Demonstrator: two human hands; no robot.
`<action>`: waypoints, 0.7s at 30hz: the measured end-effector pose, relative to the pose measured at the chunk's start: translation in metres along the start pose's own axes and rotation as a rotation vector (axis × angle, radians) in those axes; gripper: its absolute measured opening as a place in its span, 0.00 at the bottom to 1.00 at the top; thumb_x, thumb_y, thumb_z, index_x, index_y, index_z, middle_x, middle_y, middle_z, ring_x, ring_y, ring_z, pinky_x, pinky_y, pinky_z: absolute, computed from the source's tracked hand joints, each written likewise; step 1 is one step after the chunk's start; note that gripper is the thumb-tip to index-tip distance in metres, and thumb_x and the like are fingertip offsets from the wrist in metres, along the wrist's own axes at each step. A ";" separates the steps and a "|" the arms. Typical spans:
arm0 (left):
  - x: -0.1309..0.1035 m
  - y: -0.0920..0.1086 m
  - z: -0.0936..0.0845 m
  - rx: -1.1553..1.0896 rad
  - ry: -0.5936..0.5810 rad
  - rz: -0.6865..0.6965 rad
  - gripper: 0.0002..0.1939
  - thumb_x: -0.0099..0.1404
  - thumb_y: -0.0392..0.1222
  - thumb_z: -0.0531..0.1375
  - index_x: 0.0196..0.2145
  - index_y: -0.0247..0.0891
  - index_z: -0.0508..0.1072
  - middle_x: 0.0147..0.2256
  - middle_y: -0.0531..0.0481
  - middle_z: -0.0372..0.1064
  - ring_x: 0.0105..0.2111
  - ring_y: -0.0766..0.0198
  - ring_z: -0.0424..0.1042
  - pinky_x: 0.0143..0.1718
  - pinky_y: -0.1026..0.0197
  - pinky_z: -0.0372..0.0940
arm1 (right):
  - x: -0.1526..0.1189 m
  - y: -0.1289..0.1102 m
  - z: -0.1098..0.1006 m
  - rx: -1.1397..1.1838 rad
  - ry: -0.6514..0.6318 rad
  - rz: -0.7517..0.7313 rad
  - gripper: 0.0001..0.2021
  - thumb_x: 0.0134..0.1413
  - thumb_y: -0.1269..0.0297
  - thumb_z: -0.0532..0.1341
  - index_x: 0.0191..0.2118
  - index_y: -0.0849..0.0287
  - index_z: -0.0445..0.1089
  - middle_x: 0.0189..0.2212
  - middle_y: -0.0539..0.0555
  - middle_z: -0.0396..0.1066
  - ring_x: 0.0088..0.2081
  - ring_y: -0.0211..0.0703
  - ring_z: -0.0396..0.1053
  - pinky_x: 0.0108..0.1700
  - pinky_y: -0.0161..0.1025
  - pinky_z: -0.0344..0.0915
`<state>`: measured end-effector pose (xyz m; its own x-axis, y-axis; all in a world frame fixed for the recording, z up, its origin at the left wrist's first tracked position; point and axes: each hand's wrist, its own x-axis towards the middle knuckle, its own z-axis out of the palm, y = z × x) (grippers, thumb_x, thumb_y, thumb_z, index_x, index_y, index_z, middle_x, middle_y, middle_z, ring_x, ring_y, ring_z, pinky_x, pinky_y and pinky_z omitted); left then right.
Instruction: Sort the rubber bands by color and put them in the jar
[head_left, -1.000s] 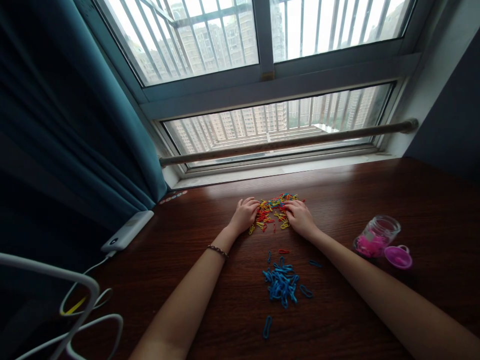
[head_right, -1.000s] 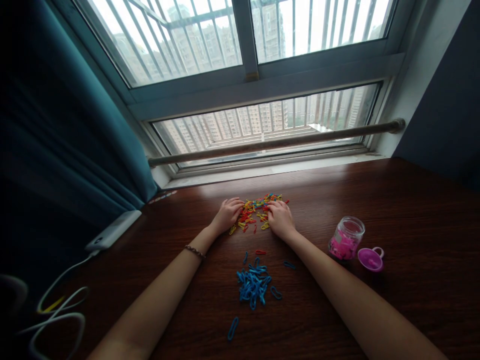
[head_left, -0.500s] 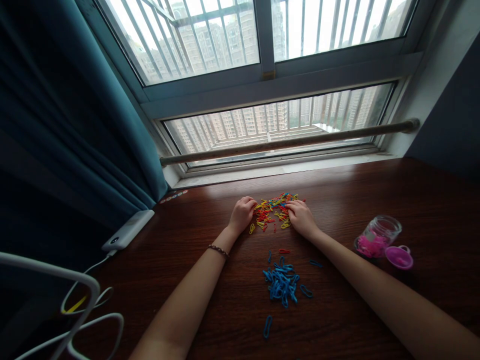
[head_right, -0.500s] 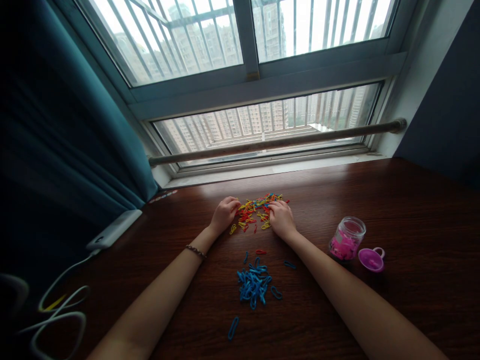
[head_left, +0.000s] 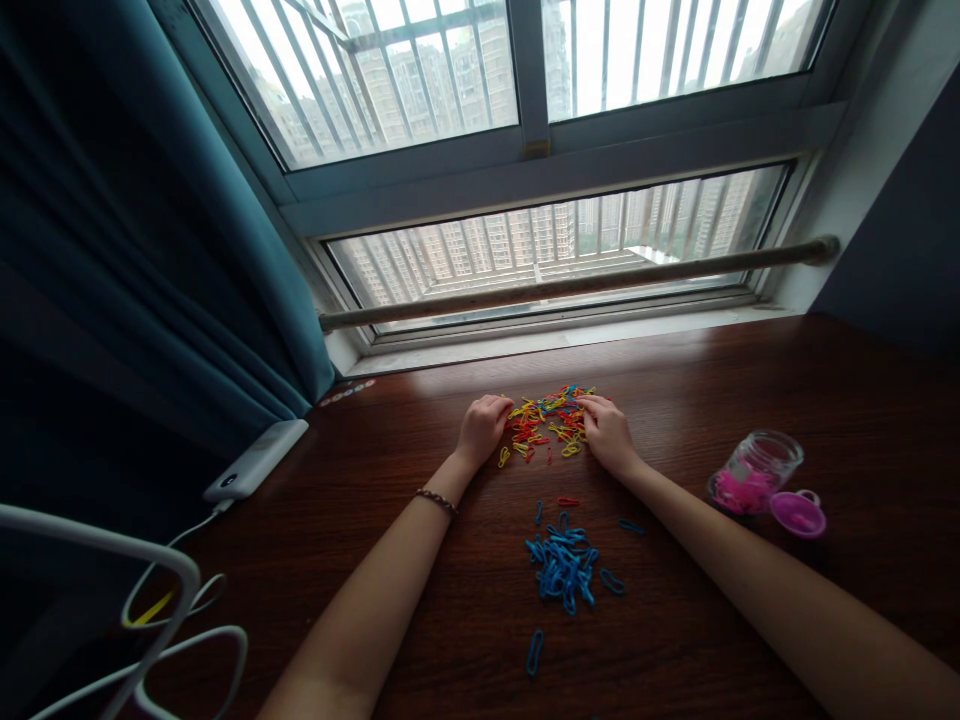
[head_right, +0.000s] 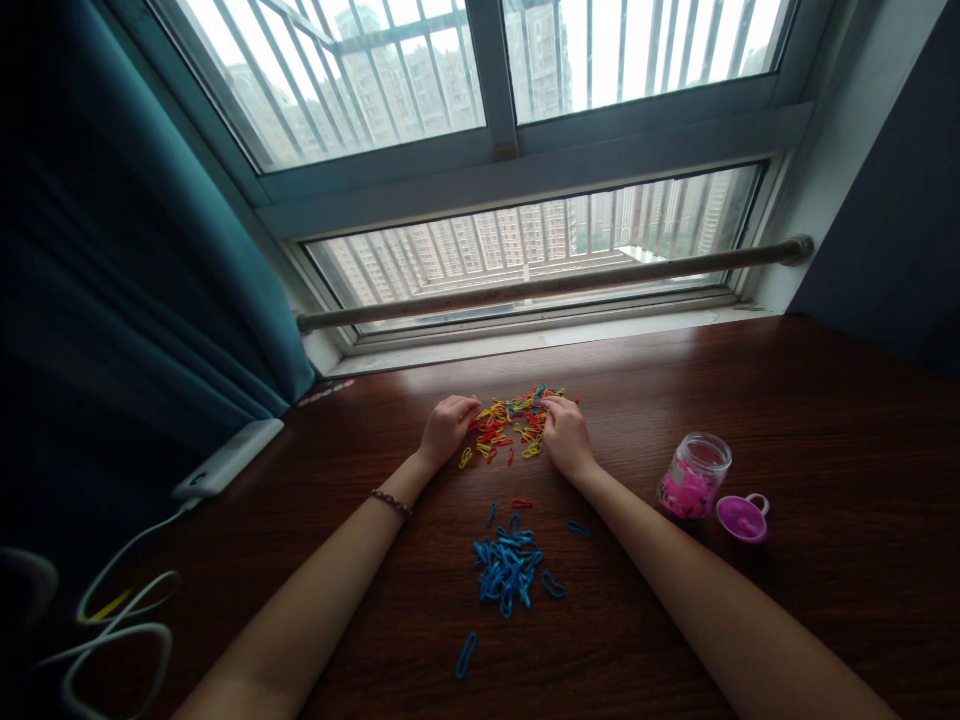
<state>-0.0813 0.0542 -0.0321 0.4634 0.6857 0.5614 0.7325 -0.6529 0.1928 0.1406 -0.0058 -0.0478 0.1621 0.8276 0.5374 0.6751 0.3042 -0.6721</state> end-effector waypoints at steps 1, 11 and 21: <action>0.000 0.000 0.000 0.000 0.000 -0.001 0.08 0.62 0.37 0.52 0.35 0.37 0.71 0.33 0.47 0.70 0.35 0.61 0.67 0.40 0.59 0.61 | 0.000 -0.002 -0.002 0.029 0.021 0.010 0.14 0.49 0.72 0.50 0.37 0.63 0.72 0.40 0.59 0.70 0.43 0.43 0.66 0.49 0.41 0.60; 0.000 0.001 -0.001 0.008 -0.015 0.003 0.09 0.63 0.37 0.51 0.35 0.38 0.71 0.34 0.47 0.71 0.35 0.61 0.68 0.40 0.58 0.61 | -0.002 -0.010 -0.011 0.187 0.089 0.260 0.09 0.43 0.61 0.58 0.27 0.60 0.72 0.24 0.53 0.73 0.28 0.43 0.70 0.34 0.39 0.64; 0.000 0.001 -0.001 -0.127 0.010 -0.084 0.11 0.64 0.38 0.49 0.39 0.35 0.69 0.35 0.45 0.71 0.36 0.62 0.69 0.40 0.61 0.63 | -0.001 -0.042 -0.027 0.681 -0.489 0.223 0.14 0.41 0.57 0.62 0.31 0.63 0.73 0.23 0.52 0.71 0.23 0.36 0.65 0.27 0.32 0.62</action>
<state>-0.0810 0.0533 -0.0307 0.3974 0.7367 0.5471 0.6994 -0.6291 0.3391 0.1317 -0.0318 -0.0067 -0.1940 0.9638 0.1827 0.0614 0.1978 -0.9783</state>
